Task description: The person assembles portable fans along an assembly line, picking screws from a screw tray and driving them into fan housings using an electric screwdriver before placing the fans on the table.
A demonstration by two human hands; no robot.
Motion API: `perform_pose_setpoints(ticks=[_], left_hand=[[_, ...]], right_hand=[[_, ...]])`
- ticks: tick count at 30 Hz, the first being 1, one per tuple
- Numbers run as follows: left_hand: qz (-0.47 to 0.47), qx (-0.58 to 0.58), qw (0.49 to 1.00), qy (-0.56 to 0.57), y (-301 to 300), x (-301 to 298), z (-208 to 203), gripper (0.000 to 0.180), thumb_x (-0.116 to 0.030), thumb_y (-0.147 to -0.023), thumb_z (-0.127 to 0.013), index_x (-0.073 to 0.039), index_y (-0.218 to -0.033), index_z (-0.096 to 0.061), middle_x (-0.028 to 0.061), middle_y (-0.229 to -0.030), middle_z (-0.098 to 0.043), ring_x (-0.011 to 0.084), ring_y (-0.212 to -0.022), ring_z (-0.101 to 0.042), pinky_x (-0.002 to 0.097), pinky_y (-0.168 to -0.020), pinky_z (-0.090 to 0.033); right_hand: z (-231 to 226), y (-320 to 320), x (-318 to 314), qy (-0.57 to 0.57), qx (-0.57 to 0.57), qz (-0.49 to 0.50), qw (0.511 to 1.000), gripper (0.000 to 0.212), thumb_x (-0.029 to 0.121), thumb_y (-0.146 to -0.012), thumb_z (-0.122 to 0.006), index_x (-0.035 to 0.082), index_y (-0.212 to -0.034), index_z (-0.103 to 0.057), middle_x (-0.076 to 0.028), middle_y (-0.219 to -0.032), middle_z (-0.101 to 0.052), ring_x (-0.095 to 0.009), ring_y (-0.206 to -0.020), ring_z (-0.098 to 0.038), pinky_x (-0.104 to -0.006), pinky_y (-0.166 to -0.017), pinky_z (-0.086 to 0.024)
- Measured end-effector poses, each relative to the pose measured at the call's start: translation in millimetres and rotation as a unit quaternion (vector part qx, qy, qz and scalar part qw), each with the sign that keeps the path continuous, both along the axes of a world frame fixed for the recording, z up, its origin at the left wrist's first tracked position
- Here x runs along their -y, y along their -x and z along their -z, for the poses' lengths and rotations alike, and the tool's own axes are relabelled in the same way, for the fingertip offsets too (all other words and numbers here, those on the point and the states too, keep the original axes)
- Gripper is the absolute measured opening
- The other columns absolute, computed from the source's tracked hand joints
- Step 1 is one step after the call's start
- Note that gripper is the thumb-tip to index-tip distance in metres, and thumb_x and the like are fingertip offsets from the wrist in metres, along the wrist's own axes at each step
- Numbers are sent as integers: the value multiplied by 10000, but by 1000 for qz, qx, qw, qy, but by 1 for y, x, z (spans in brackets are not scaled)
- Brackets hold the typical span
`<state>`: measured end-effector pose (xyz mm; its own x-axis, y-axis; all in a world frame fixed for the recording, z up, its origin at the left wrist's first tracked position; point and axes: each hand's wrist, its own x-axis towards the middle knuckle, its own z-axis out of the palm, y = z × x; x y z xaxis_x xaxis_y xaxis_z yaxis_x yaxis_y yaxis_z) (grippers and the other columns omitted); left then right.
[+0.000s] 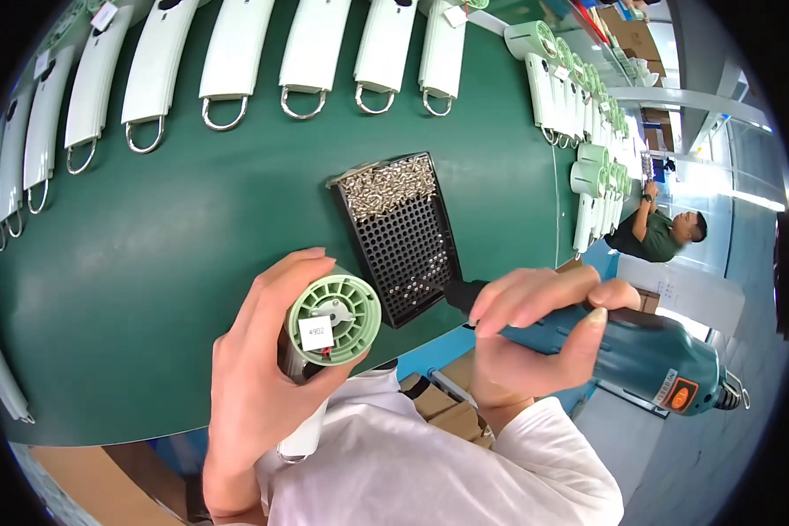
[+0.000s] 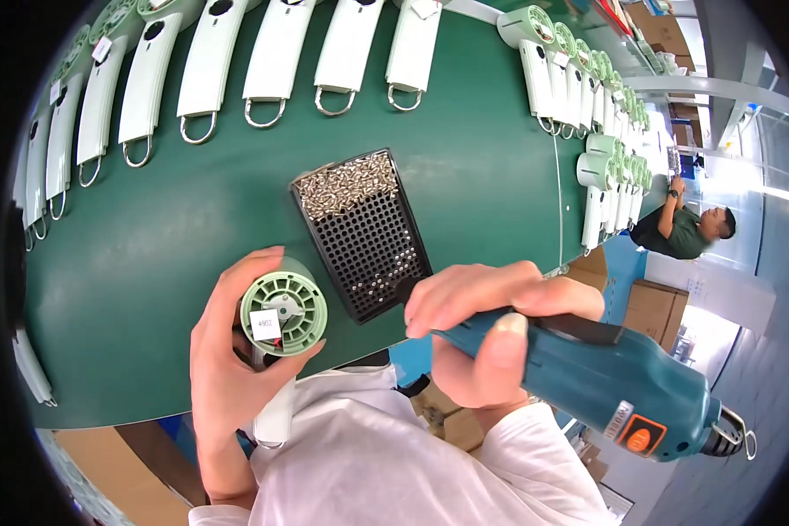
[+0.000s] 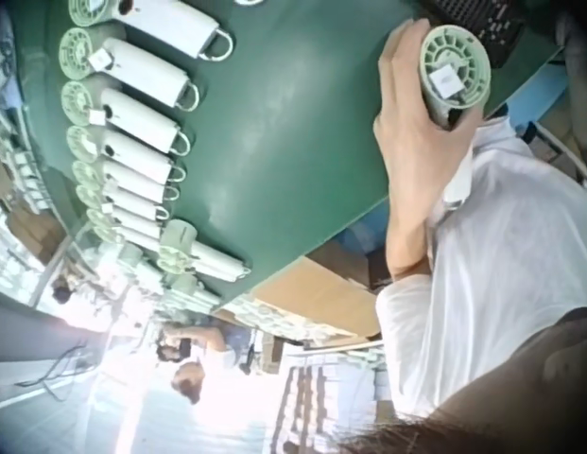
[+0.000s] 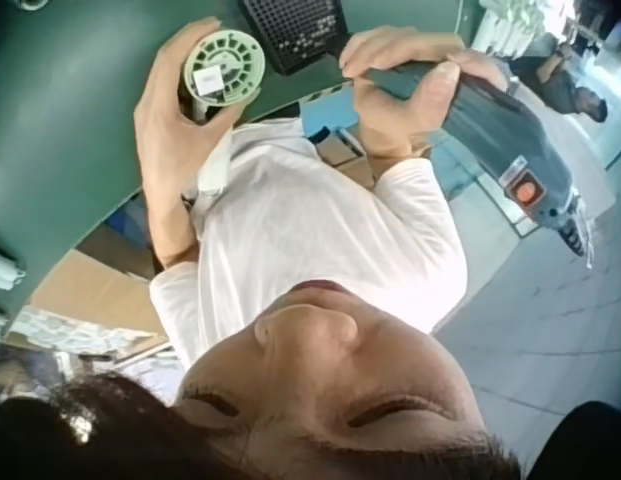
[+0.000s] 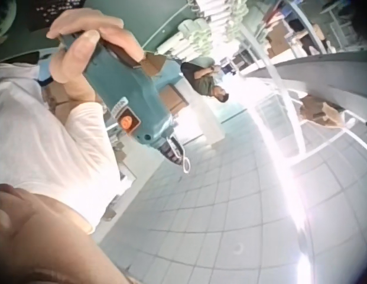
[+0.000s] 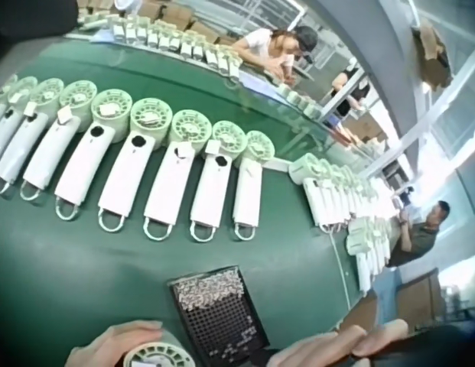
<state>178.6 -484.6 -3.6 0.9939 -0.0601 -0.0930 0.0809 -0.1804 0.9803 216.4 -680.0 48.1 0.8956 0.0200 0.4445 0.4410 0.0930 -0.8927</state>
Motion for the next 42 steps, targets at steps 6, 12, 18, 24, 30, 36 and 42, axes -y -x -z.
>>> perform_pose_setpoints(ticks=[6, 12, 18, 24, 30, 36, 42], left_hand=[[-5, 23, 1000, -19, 1, -1, 1, 683, 34, -568, -813, -40, -1191, -544, 124, -1256, -570, 180, -976, -638, 238, -675, -536], [-13, -15, 1000, 23, 1, -4, -2, 696, 34, -554, -824, -34, -1190, -548, 123, -1254, -572, 197, -1017, -624, 283, -801, -529], [0, -14, 1000, 22, 1, -4, -6, 692, 13, -571, -831, -64, -1203, -558, 115, -1240, -580, 234, -1024, -626, 309, -839, -525], [-4, -17, 1000, 10, 3, -7, -4, 662, -25, -603, -825, -90, -1208, -564, 85, -1227, -590, 221, -981, -641, 300, -762, -539], [-4, -26, 1000, 16, 3, -10, -3, 632, -71, -621, -824, -99, -1198, -569, 91, -1210, -596, 258, -974, -642, 325, -765, -538], [12, -17, 1000, 18, 1, -10, -3, 636, -66, -613, -812, -107, -1199, -567, 83, -1207, -593, 281, -972, -637, 347, -772, -538], [18, -31, 999, 25, 2, -13, -2, 648, -18, -611, -768, -127, -1214, -555, 69, -1227, -579, 289, -958, -633, 343, -738, -532]], right_hand=[[4, -3, -5, 76, 29, 9, 997, 193, 251, -977, -383, 81, -1060, -346, -120, -644, -491, -217, -396, -490, -352, -369, -471], [2, -1, -12, 66, 69, 40, 995, 198, 233, -976, -399, 61, -1064, -357, -129, -644, -498, -217, -397, -490, -338, -354, -463], [-30, 5, -16, -46, 94, -10, 994, 284, 310, -978, -467, 95, -1119, -347, -140, -712, -547, -254, -451, -555, -382, -404, -516], [-38, -7, -52, -35, 178, -61, 982, 332, 276, -959, -435, -25, -1099, -414, -106, -656, -444, -197, -334, -401, -309, -313, -405], [-37, -4, -77, -84, 170, -73, 979, 315, 275, -940, -467, -16, -1044, -406, -81, -623, -442, -169, -320, -380, -282, -283, -399], [-38, -1, -96, -86, 175, -71, 978, 289, 271, -920, -485, 12, -1006, -391, -48, -572, -428, -137, -288, -334, -240, -245, -342], [-31, 0, -99, -59, 176, -65, 980, 289, 279, -929, -479, 15, -993, -379, -58, -574, -438, -140, -282, -365, -240, -255, -376]])
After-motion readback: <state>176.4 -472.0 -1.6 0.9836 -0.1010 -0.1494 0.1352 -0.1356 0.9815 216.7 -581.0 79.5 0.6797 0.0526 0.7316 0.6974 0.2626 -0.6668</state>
